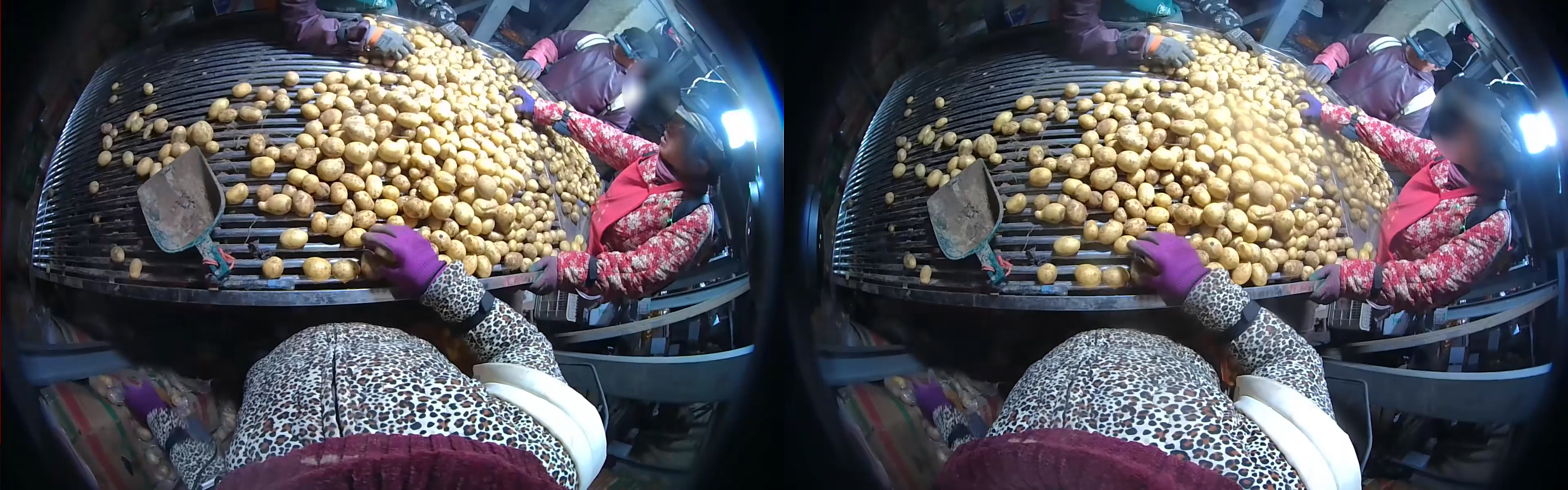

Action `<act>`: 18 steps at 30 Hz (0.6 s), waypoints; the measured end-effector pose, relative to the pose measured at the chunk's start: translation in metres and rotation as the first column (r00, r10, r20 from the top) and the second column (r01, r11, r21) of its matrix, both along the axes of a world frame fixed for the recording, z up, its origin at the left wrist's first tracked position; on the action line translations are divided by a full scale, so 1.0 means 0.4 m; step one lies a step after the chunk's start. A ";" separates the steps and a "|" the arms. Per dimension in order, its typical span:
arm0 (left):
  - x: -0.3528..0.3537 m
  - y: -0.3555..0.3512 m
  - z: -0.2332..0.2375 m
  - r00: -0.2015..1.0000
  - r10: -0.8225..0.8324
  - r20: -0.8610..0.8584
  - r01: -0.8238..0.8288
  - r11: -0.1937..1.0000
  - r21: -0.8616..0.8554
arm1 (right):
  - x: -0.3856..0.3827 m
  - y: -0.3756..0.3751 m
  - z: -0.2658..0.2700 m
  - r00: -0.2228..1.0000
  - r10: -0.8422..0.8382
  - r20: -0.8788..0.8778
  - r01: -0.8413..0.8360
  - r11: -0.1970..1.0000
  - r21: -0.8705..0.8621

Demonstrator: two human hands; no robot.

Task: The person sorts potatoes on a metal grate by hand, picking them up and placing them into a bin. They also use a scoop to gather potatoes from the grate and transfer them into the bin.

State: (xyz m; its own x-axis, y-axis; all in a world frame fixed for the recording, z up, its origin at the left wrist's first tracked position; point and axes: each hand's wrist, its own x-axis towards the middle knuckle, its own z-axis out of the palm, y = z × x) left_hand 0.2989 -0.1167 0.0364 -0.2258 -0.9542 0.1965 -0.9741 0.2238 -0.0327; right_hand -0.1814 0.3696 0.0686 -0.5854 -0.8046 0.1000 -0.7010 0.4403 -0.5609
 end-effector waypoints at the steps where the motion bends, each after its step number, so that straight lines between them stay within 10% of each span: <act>1: -0.109 0.016 0.014 0.984 -0.152 -0.088 0.140 0.981 -0.131 | -0.009 0.013 -0.011 0.991 -0.021 -0.134 0.029 0.998 0.055; 5: -0.509 0.138 0.080 0.794 -0.547 -0.265 0.472 0.829 -0.299 | -0.076 0.082 -0.038 0.880 0.048 -0.472 0.142 0.923 0.357; 7: -0.632 0.172 0.039 0.599 -0.710 -0.371 0.626 0.703 -0.337 | -0.091 0.105 -0.028 0.927 0.029 -0.374 0.103 0.939 0.329; 13: -0.711 0.197 -0.028 0.648 -0.670 -0.362 0.629 0.739 -0.243 | -0.084 0.149 0.026 0.961 0.186 -0.207 -0.126 0.954 0.271; 16: -0.708 0.185 -0.040 0.663 -0.665 -0.344 0.630 0.744 -0.223 | -0.147 0.225 0.065 0.982 -0.063 -0.177 0.077 0.995 0.070; 18: -0.708 0.185 -0.040 0.670 -0.658 -0.344 0.624 0.750 -0.218 | -0.196 0.305 0.071 0.842 -0.539 -0.006 0.531 0.831 -0.167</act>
State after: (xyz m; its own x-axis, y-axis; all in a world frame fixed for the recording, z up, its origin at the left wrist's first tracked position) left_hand 0.0158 -0.0429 0.0206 -0.6680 -0.5807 0.4654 -0.5260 0.8108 0.2566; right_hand -0.2597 0.4917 0.0968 -0.9106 -0.3390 0.2364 -0.4098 0.6668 -0.6225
